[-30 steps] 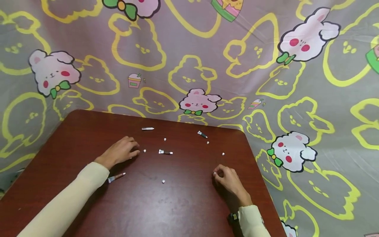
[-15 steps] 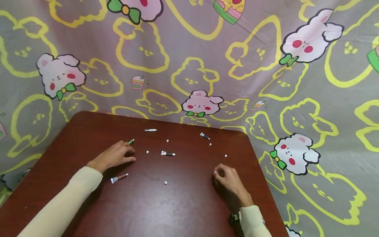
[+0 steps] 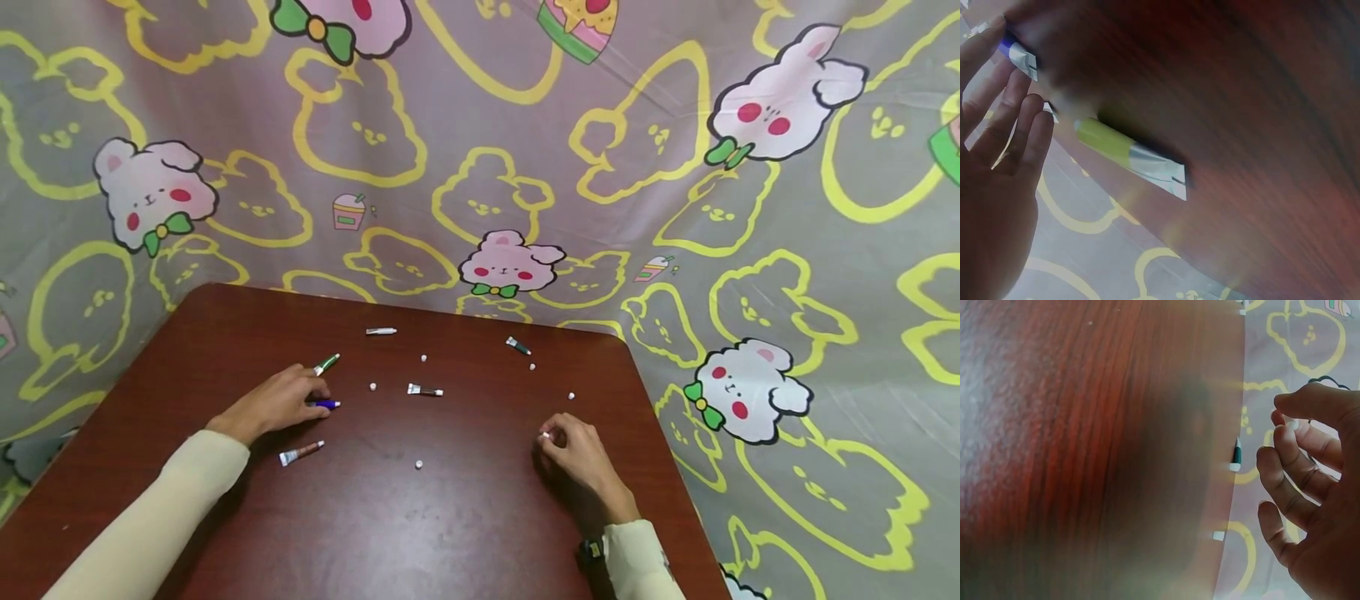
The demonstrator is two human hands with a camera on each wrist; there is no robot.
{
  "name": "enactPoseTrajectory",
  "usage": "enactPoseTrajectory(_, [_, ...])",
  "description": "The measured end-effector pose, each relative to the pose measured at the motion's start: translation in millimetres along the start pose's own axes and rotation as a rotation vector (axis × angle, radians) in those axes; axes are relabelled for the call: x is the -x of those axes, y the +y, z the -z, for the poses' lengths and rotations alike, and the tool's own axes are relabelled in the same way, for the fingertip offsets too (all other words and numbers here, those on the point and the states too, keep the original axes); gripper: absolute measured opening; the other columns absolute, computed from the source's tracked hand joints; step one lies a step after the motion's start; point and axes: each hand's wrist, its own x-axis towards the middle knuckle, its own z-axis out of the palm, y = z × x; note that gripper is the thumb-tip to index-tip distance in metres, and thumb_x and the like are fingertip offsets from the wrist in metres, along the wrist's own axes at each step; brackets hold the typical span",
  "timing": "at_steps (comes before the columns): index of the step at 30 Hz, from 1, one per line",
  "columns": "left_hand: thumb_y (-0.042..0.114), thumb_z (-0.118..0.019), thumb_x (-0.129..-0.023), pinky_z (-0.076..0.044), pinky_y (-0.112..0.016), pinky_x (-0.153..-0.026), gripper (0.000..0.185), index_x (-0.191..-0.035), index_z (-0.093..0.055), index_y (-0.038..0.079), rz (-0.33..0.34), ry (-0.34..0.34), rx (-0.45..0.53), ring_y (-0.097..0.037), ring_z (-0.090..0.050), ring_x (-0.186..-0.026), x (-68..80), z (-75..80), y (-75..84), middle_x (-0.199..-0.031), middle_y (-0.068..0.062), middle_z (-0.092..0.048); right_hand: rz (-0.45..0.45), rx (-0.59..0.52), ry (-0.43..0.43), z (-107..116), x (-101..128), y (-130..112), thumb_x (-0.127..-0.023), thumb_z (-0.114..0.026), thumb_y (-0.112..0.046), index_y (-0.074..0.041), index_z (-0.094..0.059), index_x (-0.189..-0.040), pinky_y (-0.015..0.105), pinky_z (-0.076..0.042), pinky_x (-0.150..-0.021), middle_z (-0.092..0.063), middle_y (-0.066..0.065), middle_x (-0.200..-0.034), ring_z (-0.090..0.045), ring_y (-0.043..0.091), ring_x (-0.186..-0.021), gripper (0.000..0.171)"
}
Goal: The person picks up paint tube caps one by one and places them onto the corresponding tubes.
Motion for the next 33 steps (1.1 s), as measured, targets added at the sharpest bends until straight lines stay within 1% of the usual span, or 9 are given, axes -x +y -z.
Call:
enactPoseTrajectory(4, [0.024,-0.092,-0.087,-0.054,-0.042,-0.078,0.016,-0.093,-0.081,0.014,0.002,-0.009,-0.005,-0.019,-0.059,-0.087,-0.9,0.3,0.3,-0.092,0.002,-0.074,0.017,0.013,0.014,0,0,-1,-0.093,-0.085,-0.018,-0.024,-0.076,-0.096,0.025,-0.049,-0.071,-0.068,-0.013,-0.089,-0.058,0.004,-0.076,0.010])
enactPoseTrajectory(7, [0.021,-0.091,-0.087,-0.053,-0.042,-0.078,0.014,-0.090,-0.079,0.017,-0.006,-0.001,-0.005,-0.019,-0.058,-0.087,-0.9,0.3,1.3,-0.090,0.003,-0.072,0.037,0.020,0.032,-1,0,-2,-0.095,-0.083,-0.019,-0.020,-0.079,-0.098,0.027,-0.053,-0.073,-0.074,-0.011,-0.093,-0.063,0.006,-0.079,0.005])
enactPoseTrajectory(11, [0.019,-0.090,-0.088,-0.053,-0.042,-0.077,0.013,-0.088,-0.077,0.019,-0.018,0.004,-0.007,-0.019,-0.058,-0.087,-0.1,0.2,2.3,-0.090,0.005,-0.072,0.048,0.019,0.039,-1,0,-4,-0.096,-0.082,-0.018,-0.015,-0.082,-0.103,0.034,-0.060,-0.081,-0.079,-0.007,-0.101,-0.072,0.012,-0.088,0.008])
enactPoseTrajectory(15, [0.021,-0.090,-0.089,-0.053,-0.042,-0.077,0.014,-0.089,-0.077,0.019,-0.021,0.002,0.001,-0.019,-0.058,-0.087,1.3,-0.3,2.0,-0.091,0.005,-0.072,0.042,0.008,0.031,0,0,-6,-0.097,-0.082,-0.019,-0.014,-0.083,-0.106,0.038,-0.061,-0.084,-0.081,-0.005,-0.104,-0.076,0.015,-0.093,0.010])
enactPoseTrajectory(19, [0.021,-0.091,-0.089,-0.053,-0.042,-0.077,0.014,-0.089,-0.077,0.019,-0.028,0.015,0.002,-0.018,-0.058,-0.086,1.5,0.2,2.2,-0.090,0.005,-0.073,0.047,-0.001,0.037,-1,-2,-9,-0.096,-0.083,-0.018,-0.016,-0.081,-0.104,0.034,-0.059,-0.081,-0.079,-0.007,-0.098,-0.074,0.012,-0.088,0.008])
enactPoseTrajectory(24, [0.019,-0.091,-0.088,-0.052,-0.039,-0.076,0.013,-0.089,-0.078,0.019,-0.058,0.037,-0.007,-0.016,-0.057,-0.085,-1.0,1.2,4.7,-0.089,0.005,-0.073,0.051,-0.022,0.044,-2,-6,-11,-0.093,-0.084,-0.016,-0.019,-0.079,-0.100,0.030,-0.056,-0.077,-0.076,-0.011,-0.088,-0.069,0.010,-0.081,0.009])
enactPoseTrajectory(28, [0.018,-0.091,-0.088,-0.052,-0.039,-0.077,0.013,-0.091,-0.078,0.018,-0.087,0.050,-0.016,-0.016,-0.058,-0.086,-3.8,1.8,9.1,-0.091,0.005,-0.074,0.056,-0.029,0.043,-6,-8,-12,-0.093,-0.085,-0.016,-0.021,-0.078,-0.098,0.032,-0.054,-0.078,-0.076,-0.013,-0.088,-0.068,0.012,-0.083,0.010])
enactPoseTrajectory(33, [0.017,-0.092,-0.086,-0.054,-0.039,-0.077,0.015,-0.090,-0.077,0.017,-0.145,0.097,-0.029,-0.018,-0.059,-0.085,-5.6,2.7,16.6,-0.090,0.004,-0.073,0.094,-0.036,0.035,-11,-10,-17,-0.094,-0.085,-0.015,-0.019,-0.078,-0.099,0.033,-0.057,-0.079,-0.077,-0.010,-0.090,-0.070,0.011,-0.084,0.009])
